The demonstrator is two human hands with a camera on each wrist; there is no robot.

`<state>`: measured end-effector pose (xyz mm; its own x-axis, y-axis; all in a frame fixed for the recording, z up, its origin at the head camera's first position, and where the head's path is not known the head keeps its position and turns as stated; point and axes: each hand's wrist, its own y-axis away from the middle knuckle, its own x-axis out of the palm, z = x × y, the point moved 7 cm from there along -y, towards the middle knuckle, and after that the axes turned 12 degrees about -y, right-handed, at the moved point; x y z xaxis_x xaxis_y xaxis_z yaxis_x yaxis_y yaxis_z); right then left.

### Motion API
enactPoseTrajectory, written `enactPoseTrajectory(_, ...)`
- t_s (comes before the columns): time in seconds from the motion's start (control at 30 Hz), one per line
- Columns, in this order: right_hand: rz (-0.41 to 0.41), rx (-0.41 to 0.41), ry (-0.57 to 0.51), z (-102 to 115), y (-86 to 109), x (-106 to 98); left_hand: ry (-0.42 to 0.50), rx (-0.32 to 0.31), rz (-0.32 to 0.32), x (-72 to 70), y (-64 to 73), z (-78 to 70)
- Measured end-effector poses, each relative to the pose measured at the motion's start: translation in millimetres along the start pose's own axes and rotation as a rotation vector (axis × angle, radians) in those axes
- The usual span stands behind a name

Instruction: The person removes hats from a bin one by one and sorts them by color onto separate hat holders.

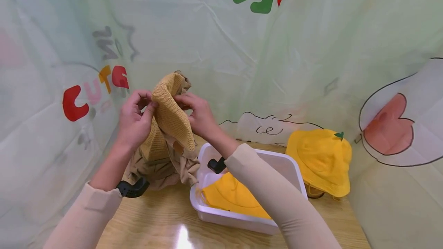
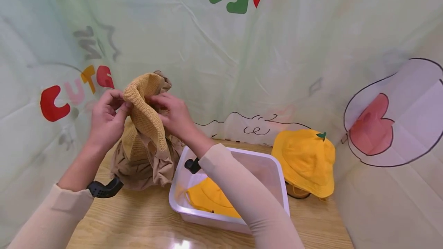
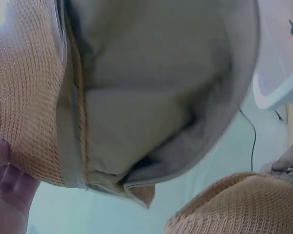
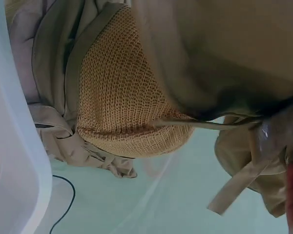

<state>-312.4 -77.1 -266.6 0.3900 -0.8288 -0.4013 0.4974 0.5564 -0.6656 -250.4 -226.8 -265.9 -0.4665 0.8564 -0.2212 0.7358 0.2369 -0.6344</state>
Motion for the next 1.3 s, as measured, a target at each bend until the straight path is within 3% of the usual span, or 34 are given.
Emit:
enactPoseTrajectory(0.17,-0.036,-0.131,0.061,9.9,0.9,-1.4,0.065,-0.017,0.015,4.3,2.1,1.7)
enactPoseTrajectory(0.3,-0.034,-0.169,0.070,10.9,2.8,-3.1,0.061,0.011,-0.005,-0.8,1.5,2.5)
enactPoseTrajectory(0.5,-0.059,-0.130,0.081,1.7,5.2,-14.0,-0.114,0.135,-0.062,-18.4,-2.2,-6.5)
enactPoseTrajectory(0.67,-0.078,-0.096,0.084,-5.6,7.5,-24.5,-0.264,0.196,-0.115,-35.2,-5.0,-11.2)
enactPoseTrajectory(0.9,-0.052,-0.089,0.150,-14.1,9.2,-28.6,-0.414,0.290,-0.138,-44.7,-8.6,-9.4)
enactPoseTrajectory(1.07,-0.038,-0.077,0.212,-19.7,11.6,-29.0,-0.467,0.325,-0.162,-46.7,-7.8,-5.5)
enactPoseTrajectory(1.3,-0.011,-0.050,0.235,-26.5,16.3,-26.1,-0.499,0.325,-0.144,-46.8,-5.5,4.1)
